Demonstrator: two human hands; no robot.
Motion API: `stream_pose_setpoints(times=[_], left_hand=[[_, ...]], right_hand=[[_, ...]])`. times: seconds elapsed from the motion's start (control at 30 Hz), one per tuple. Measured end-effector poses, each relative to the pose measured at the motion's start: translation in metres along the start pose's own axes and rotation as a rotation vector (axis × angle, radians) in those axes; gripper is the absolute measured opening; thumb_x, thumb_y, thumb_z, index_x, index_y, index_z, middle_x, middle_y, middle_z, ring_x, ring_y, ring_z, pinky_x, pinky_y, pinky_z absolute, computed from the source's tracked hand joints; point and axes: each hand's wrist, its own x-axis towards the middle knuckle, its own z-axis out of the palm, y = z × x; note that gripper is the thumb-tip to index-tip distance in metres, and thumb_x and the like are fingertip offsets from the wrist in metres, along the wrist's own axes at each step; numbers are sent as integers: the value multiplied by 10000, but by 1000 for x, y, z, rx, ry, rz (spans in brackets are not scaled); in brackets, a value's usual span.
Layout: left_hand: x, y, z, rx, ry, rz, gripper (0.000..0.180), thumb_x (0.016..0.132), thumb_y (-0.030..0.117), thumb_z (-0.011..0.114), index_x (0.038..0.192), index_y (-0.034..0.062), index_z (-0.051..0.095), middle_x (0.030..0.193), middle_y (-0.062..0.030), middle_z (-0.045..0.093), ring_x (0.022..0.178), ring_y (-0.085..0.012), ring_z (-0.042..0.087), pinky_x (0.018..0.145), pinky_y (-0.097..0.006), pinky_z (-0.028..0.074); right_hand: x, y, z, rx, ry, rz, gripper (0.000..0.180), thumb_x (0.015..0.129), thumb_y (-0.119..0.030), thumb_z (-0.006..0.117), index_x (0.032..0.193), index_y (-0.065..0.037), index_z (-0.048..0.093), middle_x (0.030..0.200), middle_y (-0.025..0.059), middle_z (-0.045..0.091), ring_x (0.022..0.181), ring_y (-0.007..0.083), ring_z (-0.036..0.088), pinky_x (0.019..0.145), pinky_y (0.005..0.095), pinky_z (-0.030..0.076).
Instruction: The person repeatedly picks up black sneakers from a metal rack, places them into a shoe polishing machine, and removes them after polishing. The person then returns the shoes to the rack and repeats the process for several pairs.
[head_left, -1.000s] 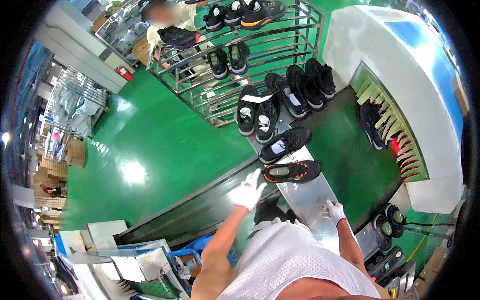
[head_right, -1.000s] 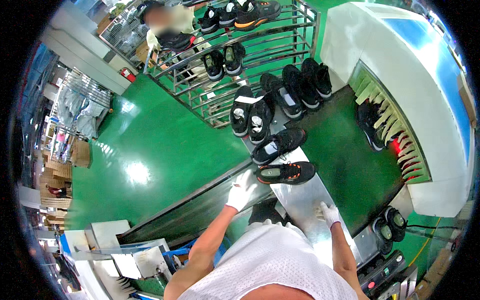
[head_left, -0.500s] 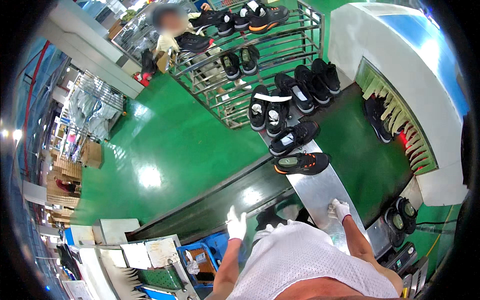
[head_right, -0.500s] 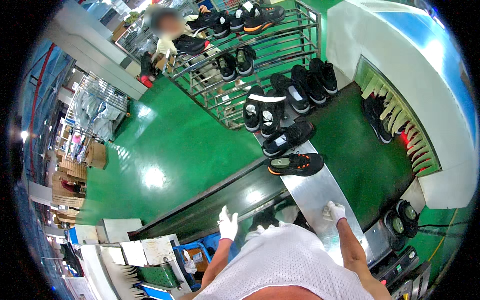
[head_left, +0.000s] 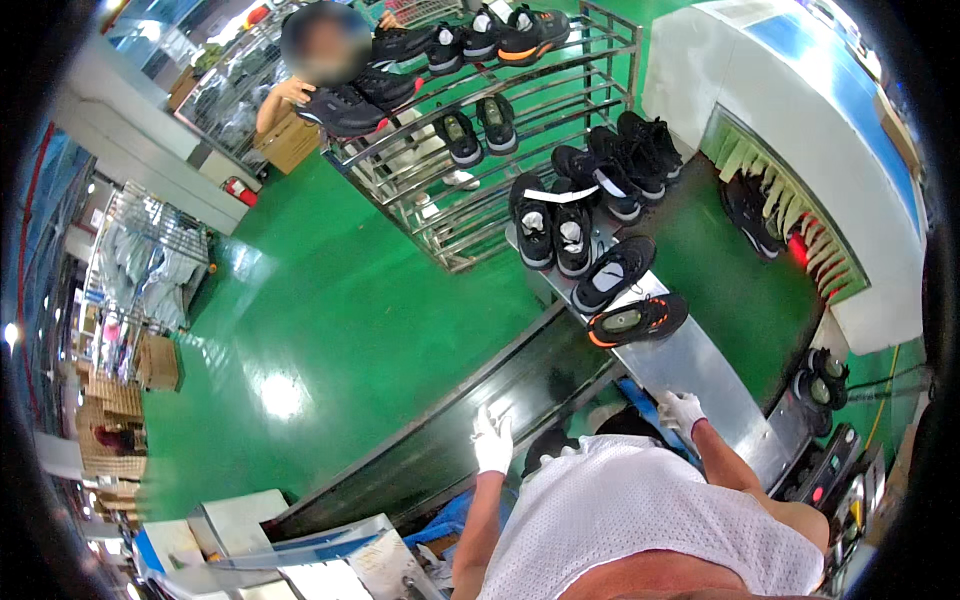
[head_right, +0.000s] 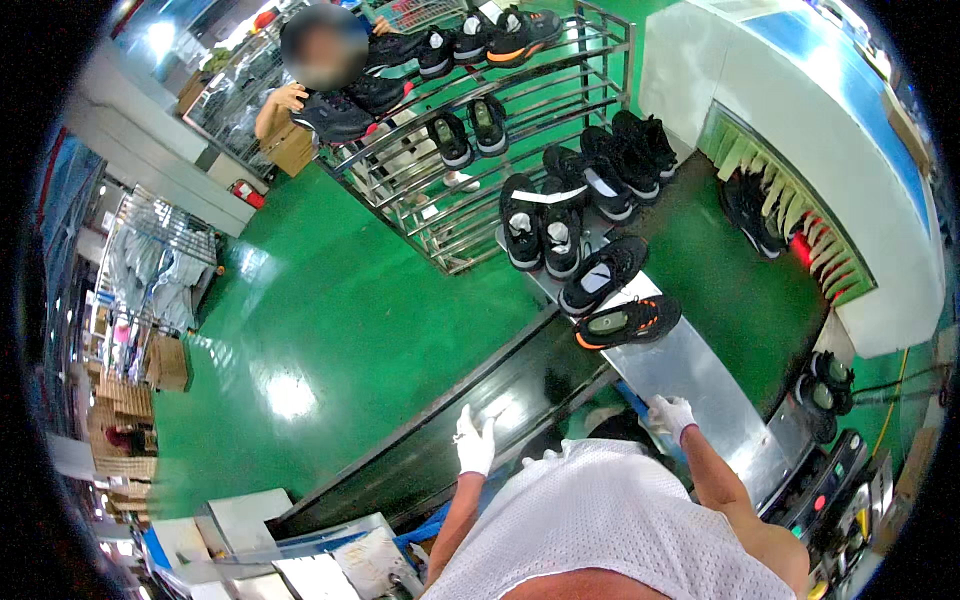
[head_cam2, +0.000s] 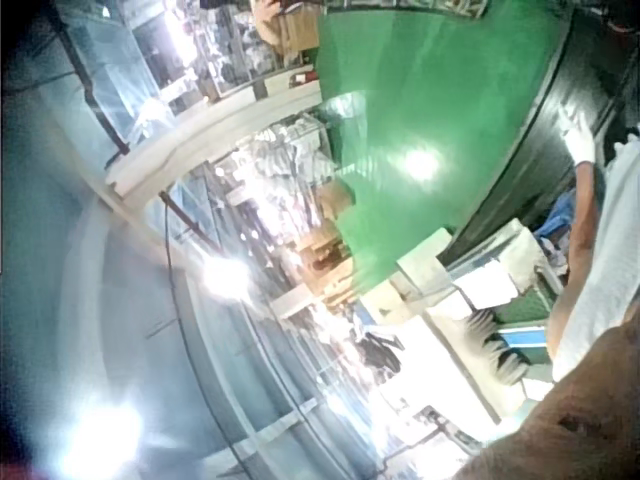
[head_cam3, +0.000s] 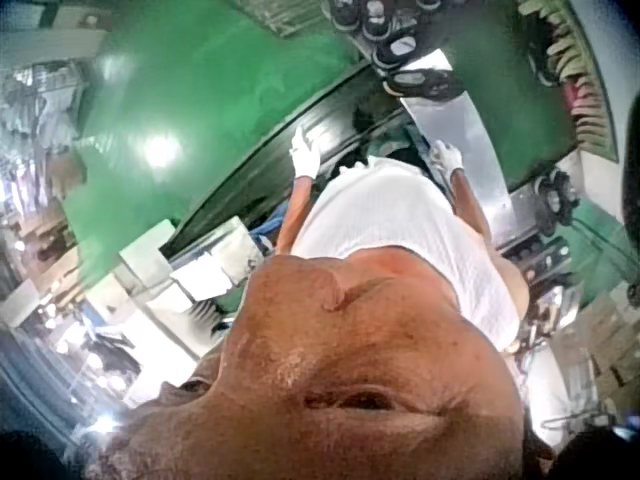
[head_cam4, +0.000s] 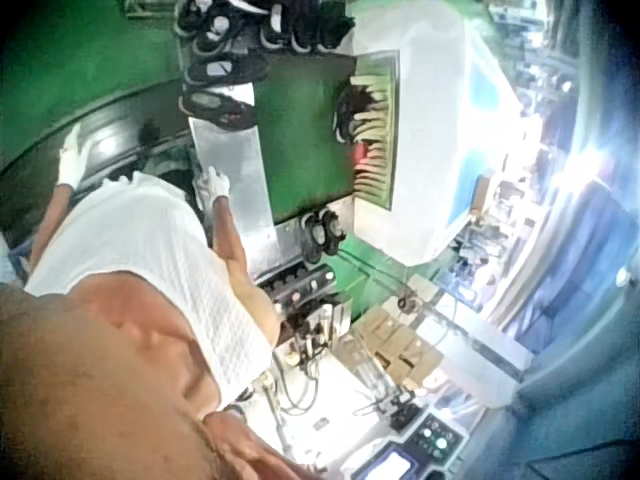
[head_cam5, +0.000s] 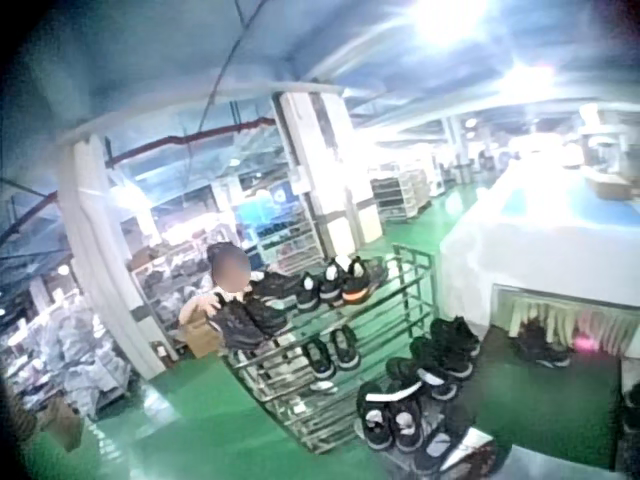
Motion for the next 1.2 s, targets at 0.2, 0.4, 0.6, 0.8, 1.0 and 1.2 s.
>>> stream_pose_setpoints(times=[0.2,0.4,0.6,0.8,1.0,1.2], left_hand=[[11,-52,-5,59,-13,50,644,949,287,670,1474,9,421,1368,-264,543,1202,-398,597,1027,-471,468],[24,-60,-11,-32,-149,-31,707,954,352,650,1481,-47,399,1442,-311,491,1336,-437,486,1134,-464,372],[41,-65,7,-19,-114,115,663,929,287,685,1455,-32,435,1311,-288,595,1212,-413,591,1049,-484,444],[63,-40,26,15,-225,179,675,945,294,674,1468,-48,420,1358,-312,559,1227,-442,574,1064,-487,437],[66,-9,45,-17,-379,176,679,971,263,651,1491,-77,375,1480,-313,458,1377,-419,452,1145,-458,372],[52,59,68,-79,-429,158,600,973,87,631,1480,-75,354,1402,-277,523,1261,-348,568,1058,-428,470]], right_hand=[[-8,0,36,93,46,-29,308,988,-255,618,1078,37,582,741,86,634,566,177,618,486,335,524],[-11,-5,58,213,32,-18,275,1013,-203,599,1133,30,513,734,78,598,571,172,582,493,337,505],[-22,12,59,146,113,-29,303,999,-213,622,1120,53,539,738,96,609,552,180,586,469,337,497],[-24,49,22,50,237,-26,308,981,-260,626,959,46,611,723,105,624,560,180,605,463,322,467],[-32,57,-24,182,342,15,401,972,-326,635,1088,58,655,826,112,694,648,206,675,554,350,570],[-20,75,-73,362,461,-43,367,972,-303,644,1140,23,645,876,95,721,660,173,695,555,328,585]])
